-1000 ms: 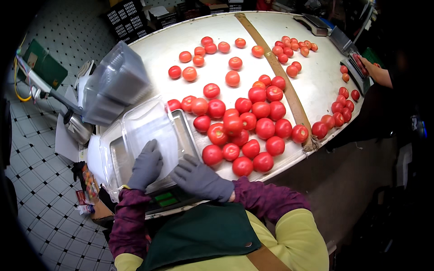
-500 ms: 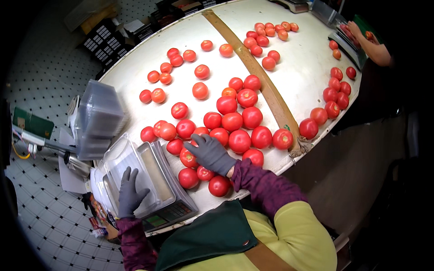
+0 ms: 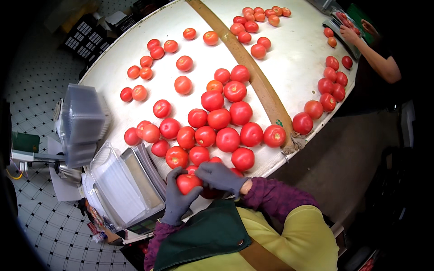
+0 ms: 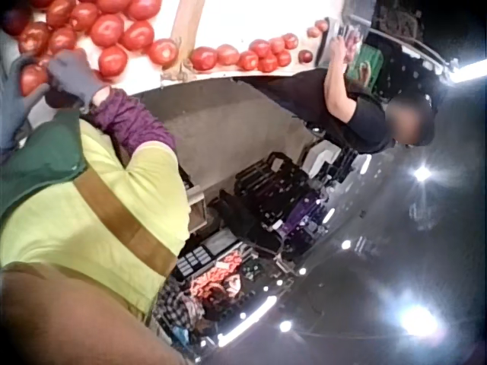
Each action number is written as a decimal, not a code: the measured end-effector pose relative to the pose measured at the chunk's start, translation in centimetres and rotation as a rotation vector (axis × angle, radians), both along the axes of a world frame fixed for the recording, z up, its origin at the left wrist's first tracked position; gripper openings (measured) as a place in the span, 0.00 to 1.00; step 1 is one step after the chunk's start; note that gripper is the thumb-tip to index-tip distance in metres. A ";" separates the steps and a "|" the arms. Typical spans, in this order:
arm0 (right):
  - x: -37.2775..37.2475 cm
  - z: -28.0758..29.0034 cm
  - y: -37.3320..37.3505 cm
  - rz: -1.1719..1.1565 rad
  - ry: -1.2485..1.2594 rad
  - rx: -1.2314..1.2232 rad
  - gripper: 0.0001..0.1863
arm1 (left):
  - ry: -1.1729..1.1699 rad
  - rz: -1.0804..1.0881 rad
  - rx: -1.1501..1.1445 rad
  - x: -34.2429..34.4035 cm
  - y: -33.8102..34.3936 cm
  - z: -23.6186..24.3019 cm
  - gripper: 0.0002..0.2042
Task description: The person sorts red tomatoes on a table, picking them up and placing them into clear plastic trays on a digital scale. They repeatedly fill trays and move them aside while continuing to sort the remaining tomatoes.
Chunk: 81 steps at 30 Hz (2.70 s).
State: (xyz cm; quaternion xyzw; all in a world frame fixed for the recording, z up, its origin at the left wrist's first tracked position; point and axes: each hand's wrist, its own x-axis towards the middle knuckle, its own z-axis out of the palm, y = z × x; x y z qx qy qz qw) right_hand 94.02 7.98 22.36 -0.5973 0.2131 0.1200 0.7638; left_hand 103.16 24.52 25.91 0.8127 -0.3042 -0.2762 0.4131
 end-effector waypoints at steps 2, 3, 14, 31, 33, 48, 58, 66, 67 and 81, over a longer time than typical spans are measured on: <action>1.5 0.3 -2.2 -0.016 -0.183 -0.499 0.12 | 0.021 0.072 -0.026 0.0 0.4 -0.5 0.35; 2.8 0.2 -3.4 -0.081 -0.303 -0.791 0.10 | 0.036 0.111 -0.007 0.1 0.5 -0.7 0.35; 17.7 -1.6 -11.5 0.885 -0.084 -1.193 0.29 | 0.992 0.567 -0.491 0.9 1.4 -1.5 0.31; 6.4 2.5 -4.1 -0.210 -0.018 0.646 0.29 | 0.377 0.380 -0.395 0.4 0.5 -0.1 0.42; 6.1 2.1 -2.1 -0.326 0.128 0.984 0.28 | 0.369 0.344 -0.371 0.6 1.0 0.3 0.40; 4.3 6.6 2.1 0.001 -0.147 0.855 0.34 | 0.802 0.678 -0.885 0.7 7.4 5.5 0.31; 9.4 7.7 9.3 0.264 -0.730 -0.286 0.30 | -0.486 0.854 -0.090 2.0 17.6 7.1 0.24; 12.4 5.0 12.6 0.442 -1.172 -0.994 0.15 | -0.642 0.408 0.483 2.9 17.2 3.4 0.19; 11.6 4.8 11.7 0.456 -1.155 -0.959 0.16 | -0.578 0.439 0.435 2.6 17.2 3.5 0.19; 9.1 -0.7 -7.9 0.662 -0.388 -1.615 0.18 | 0.731 0.284 -0.334 -2.2 4.8 2.9 0.16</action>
